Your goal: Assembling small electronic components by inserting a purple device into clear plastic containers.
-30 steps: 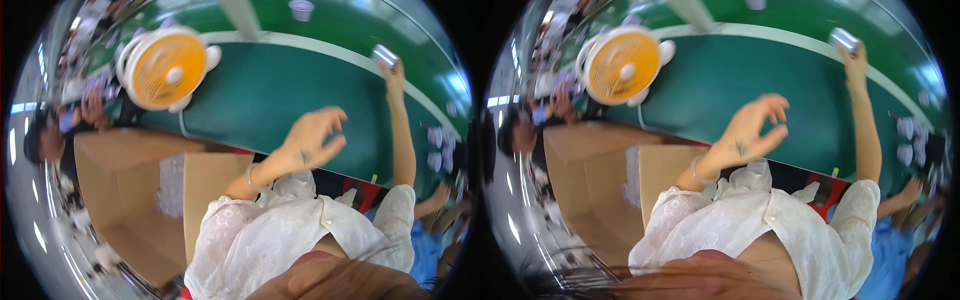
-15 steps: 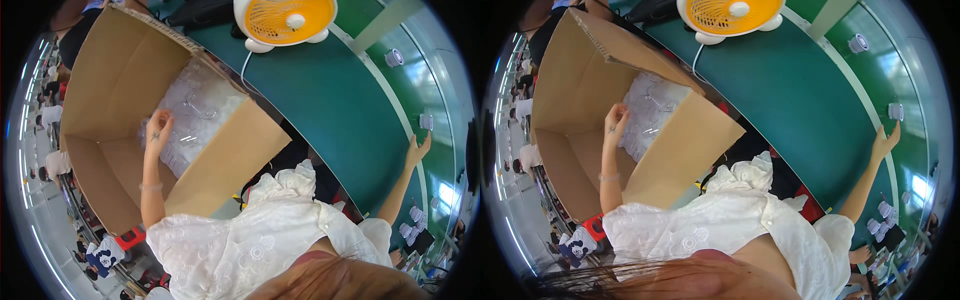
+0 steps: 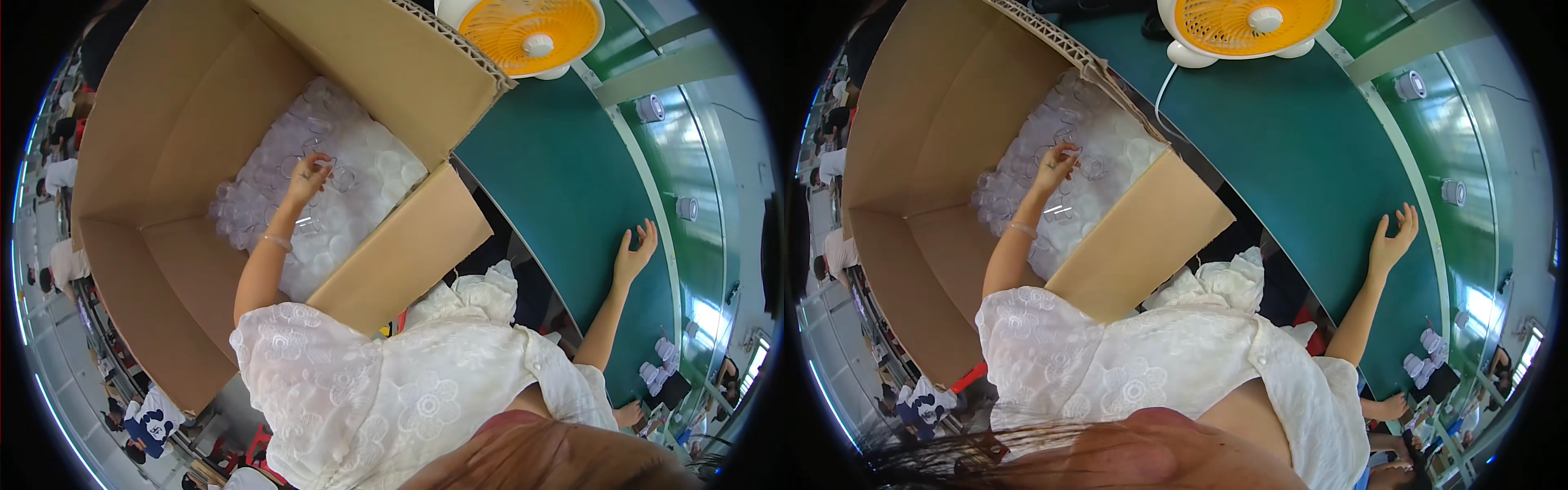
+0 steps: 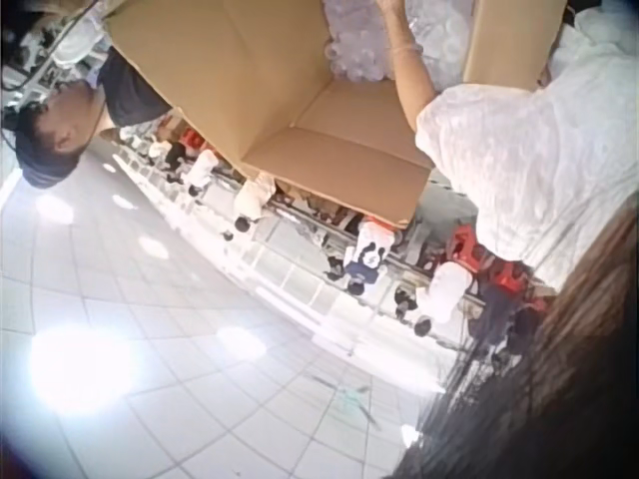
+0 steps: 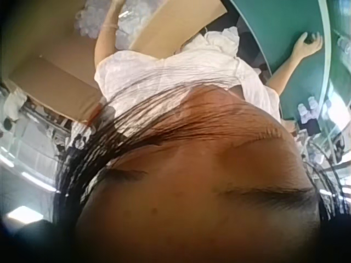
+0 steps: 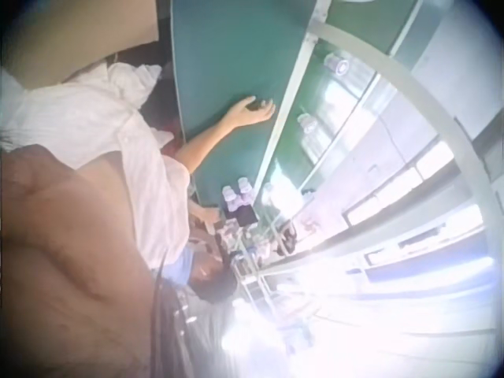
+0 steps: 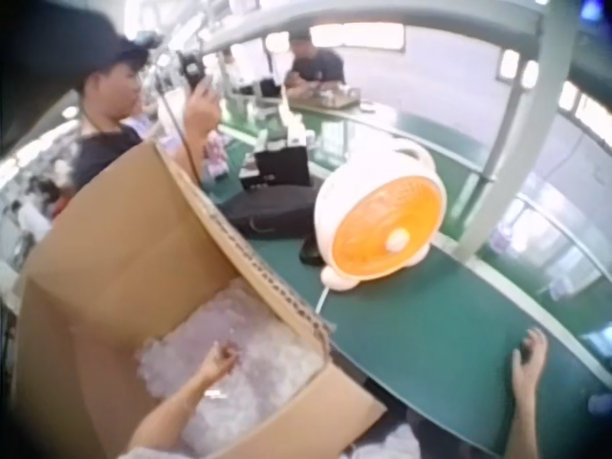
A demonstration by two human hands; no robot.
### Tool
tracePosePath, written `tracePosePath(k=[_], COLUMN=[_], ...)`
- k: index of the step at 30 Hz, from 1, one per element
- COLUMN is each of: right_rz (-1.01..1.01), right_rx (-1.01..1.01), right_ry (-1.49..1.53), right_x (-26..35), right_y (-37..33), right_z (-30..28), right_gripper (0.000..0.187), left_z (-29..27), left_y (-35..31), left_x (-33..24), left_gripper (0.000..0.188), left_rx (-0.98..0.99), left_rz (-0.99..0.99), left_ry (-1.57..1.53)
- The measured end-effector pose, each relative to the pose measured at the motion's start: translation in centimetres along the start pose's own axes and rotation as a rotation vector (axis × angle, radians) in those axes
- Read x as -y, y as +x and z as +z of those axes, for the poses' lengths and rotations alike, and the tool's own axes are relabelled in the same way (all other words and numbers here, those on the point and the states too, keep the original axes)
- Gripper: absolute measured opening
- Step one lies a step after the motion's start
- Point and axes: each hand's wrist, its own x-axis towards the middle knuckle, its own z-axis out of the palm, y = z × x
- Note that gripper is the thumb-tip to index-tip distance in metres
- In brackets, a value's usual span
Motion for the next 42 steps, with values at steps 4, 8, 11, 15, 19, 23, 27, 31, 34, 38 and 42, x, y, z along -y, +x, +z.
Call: tracePosePath(k=[4, 8, 11, 15, 19, 23, 27, 31, 34, 38, 42], right_rz=[0.027, 0.013, -0.034, -0.439, -1.016, -1.195, -1.5, -1.484, -1.464, -1.957, -2.162], right_rx=[0.012, 0.027, 0.025, 0.066, 0.418, 0.745, 0.848, 1.164, 1.089, 0.958, 0.832], right_ry=[-0.021, -0.028, 0.032, 0.181, 0.498, 0.528, 0.145, -0.299, -0.269, -0.287, -0.234], right_x=[0.9, 0.9, 2.4, 8.7, 20.8, 33.0, 39.1, 43.1, 43.3, 42.2, 40.6], right_y=[0.2, 0.4, 1.1, 3.4, 5.2, 4.0, 1.7, -0.8, -2.4, -3.4, -4.4], right_z=[-0.2, 0.1, 0.3, -0.6, 0.1, 3.8, 12.8, 22.3, 26.7, 30.6, 32.8], right_gripper=[0.035, 0.03, 0.024, 0.017, 0.018, 0.017, 0.004, 0.011, 0.016, 0.016, 0.016], left_z=[2.0, 1.1, -0.9, -4.1, -7.5, -7.2, -5.3, -3.5, -3.4, -3.5, -5.0], left_y=[-2.5, -3.8, -5.9, -7.1, -7.6, -6.4, -3.0, -0.7, -0.5, -0.5, -1.1], left_x=[-0.2, -0.3, -1.3, -1.0, -0.7, 2.4, 0.8, 1.4, 2.9, 4.1, 6.1], left_gripper=[0.031, 0.017, 0.016, 0.017, 0.015, 0.015, 0.013, 0.011, 0.02, 0.041, 0.049], left_rx=[-0.206, -0.26, -0.264, -0.068, 0.206, -0.006, 0.008, 0.034, -0.045, -0.101, -0.216], left_rz=[0.082, 0.55, 0.554, 0.278, 0.317, 0.514, 0.63, 0.437, 0.32, 0.318, 0.428], left_ry=[0.43, 0.973, 0.777, 0.145, 0.812, 0.741, 1.099, 1.145, 1.07, 0.96, 0.697])
